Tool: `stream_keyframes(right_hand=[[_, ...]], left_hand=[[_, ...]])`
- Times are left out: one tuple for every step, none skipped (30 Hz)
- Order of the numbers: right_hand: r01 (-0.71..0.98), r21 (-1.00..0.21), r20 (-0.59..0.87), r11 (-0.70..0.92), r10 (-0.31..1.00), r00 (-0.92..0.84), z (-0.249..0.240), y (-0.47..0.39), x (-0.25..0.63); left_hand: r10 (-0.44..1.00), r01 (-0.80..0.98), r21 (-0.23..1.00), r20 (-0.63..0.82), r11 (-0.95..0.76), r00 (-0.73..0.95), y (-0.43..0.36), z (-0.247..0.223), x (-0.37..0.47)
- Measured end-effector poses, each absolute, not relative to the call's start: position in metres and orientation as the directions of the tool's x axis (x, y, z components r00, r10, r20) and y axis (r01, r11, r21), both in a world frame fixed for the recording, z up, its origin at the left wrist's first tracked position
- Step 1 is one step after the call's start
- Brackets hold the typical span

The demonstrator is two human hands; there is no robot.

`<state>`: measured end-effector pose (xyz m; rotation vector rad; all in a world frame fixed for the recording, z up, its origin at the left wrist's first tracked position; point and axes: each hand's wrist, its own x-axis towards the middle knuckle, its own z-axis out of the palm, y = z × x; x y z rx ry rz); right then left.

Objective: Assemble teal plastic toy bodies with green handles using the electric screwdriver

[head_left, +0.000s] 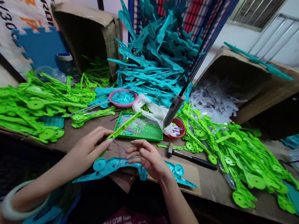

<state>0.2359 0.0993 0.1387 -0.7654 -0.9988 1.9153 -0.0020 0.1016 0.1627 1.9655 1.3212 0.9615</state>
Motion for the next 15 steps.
stream_keyframes(right_hand=[[-0.365, -0.867, -0.135, -0.340, 0.864, -0.485, 0.140, 0.097, 0.233], [-0.338, -0.882, -0.135, -0.329, 0.862, -0.488, 0.139, 0.095, 0.228], [-0.312, -0.897, -0.133, -0.312, 0.865, -0.484, 0.138, 0.094, 0.224], [-0.296, -0.909, -0.128, -0.293, 0.874, -0.469, 0.136, 0.093, 0.218], [-0.295, -0.915, -0.122, -0.275, 0.886, -0.446, 0.133, 0.092, 0.213], [-0.300, -0.917, -0.119, -0.263, 0.898, -0.422, 0.131, 0.091, 0.209], [-0.303, -0.921, -0.116, -0.246, 0.913, -0.390, 0.128, 0.091, 0.205], [-0.296, -0.932, -0.102, -0.210, 0.934, -0.342, 0.127, 0.091, 0.203], [-0.273, -0.951, -0.067, -0.143, 0.960, -0.272, 0.126, 0.091, 0.201], [-0.234, -0.971, -0.008, -0.055, 0.980, -0.198, 0.127, 0.091, 0.199], [-0.186, -0.982, 0.069, 0.043, 0.989, -0.133, 0.129, 0.092, 0.198], [-0.138, -0.981, 0.150, 0.137, 0.985, -0.090, 0.133, 0.092, 0.198], [-0.092, -0.973, 0.221, 0.214, 0.972, -0.080, 0.138, 0.093, 0.197], [-0.042, -0.962, 0.273, 0.270, 0.956, -0.106, 0.144, 0.095, 0.198], [0.020, -0.949, 0.309, 0.316, 0.938, -0.153, 0.151, 0.097, 0.198]], left_hand=[[0.936, 0.530, 0.772, 0.280, -0.352, 0.214, 0.101, 0.163, -0.001], [0.931, 0.538, 0.760, 0.314, -0.364, 0.185, 0.101, 0.163, 0.001], [0.922, 0.545, 0.747, 0.352, -0.380, 0.161, 0.100, 0.163, 0.003], [0.909, 0.556, 0.729, 0.393, -0.400, 0.140, 0.100, 0.163, 0.005], [0.889, 0.574, 0.701, 0.443, -0.424, 0.116, 0.099, 0.163, 0.006], [0.860, 0.599, 0.664, 0.503, -0.447, 0.085, 0.098, 0.163, 0.007], [0.823, 0.630, 0.620, 0.566, -0.468, 0.055, 0.097, 0.163, 0.008], [0.783, 0.659, 0.576, 0.621, -0.484, 0.032, 0.096, 0.163, 0.008], [0.752, 0.679, 0.544, 0.659, -0.492, 0.017, 0.096, 0.163, 0.009], [0.735, 0.689, 0.529, 0.678, -0.495, 0.008, 0.096, 0.163, 0.009], [0.733, 0.687, 0.530, 0.681, -0.498, 0.006, 0.096, 0.163, 0.010], [0.740, 0.676, 0.543, 0.672, -0.499, 0.007, 0.096, 0.163, 0.011], [0.753, 0.658, 0.565, 0.658, -0.499, 0.006, 0.096, 0.163, 0.013], [0.767, 0.636, 0.593, 0.641, -0.494, -0.002, 0.096, 0.164, 0.014], [0.784, 0.610, 0.626, 0.620, -0.485, -0.013, 0.095, 0.164, 0.016]])
